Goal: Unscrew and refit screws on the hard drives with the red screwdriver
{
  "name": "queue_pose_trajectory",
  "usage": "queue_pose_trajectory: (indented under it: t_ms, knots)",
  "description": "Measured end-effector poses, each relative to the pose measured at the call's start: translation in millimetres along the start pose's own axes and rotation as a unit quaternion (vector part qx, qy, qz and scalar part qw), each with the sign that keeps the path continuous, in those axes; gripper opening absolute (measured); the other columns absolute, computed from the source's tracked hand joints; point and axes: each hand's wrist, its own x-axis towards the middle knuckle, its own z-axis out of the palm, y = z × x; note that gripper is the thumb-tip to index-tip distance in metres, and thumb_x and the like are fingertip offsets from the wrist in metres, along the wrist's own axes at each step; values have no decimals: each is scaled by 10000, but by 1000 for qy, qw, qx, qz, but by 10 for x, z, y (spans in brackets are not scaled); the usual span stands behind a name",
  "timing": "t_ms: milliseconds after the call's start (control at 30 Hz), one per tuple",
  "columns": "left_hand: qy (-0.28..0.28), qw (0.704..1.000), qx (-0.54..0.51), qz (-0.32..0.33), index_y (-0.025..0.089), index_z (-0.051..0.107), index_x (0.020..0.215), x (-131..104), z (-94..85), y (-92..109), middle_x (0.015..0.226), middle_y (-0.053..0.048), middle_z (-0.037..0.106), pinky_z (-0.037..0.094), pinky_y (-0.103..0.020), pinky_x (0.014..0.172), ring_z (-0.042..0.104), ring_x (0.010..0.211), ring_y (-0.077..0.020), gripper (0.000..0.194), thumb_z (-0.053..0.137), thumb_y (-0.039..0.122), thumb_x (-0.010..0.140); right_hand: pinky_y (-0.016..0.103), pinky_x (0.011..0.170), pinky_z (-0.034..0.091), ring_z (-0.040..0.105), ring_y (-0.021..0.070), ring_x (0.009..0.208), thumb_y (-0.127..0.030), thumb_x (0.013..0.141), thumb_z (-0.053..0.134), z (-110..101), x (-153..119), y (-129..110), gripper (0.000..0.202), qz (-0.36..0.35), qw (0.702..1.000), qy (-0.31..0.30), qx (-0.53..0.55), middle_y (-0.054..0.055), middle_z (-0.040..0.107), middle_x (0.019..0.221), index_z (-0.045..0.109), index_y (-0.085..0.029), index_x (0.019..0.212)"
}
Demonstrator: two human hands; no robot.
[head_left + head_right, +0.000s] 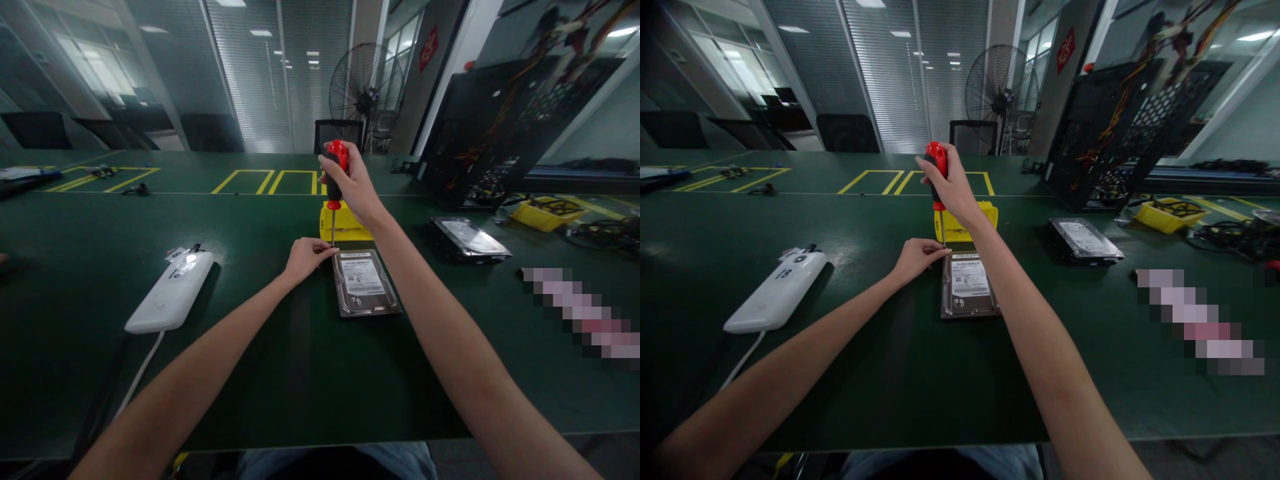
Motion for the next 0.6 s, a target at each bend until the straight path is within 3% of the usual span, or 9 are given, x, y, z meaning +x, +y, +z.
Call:
queue_pose_trajectory:
  t_ms: [600]
  knots:
    - [25, 999, 38, 19, 140, 694, 807, -5, 36, 3, 800, -75, 708, 450, -203, 394, 618, 558, -133, 292, 601, 414, 768, 376, 896, 493, 539, 184, 1049, -490, 859, 445, 54, -10, -22, 417, -8, 1000, -7, -27, 55, 479, 1170, 382, -265, 1204]
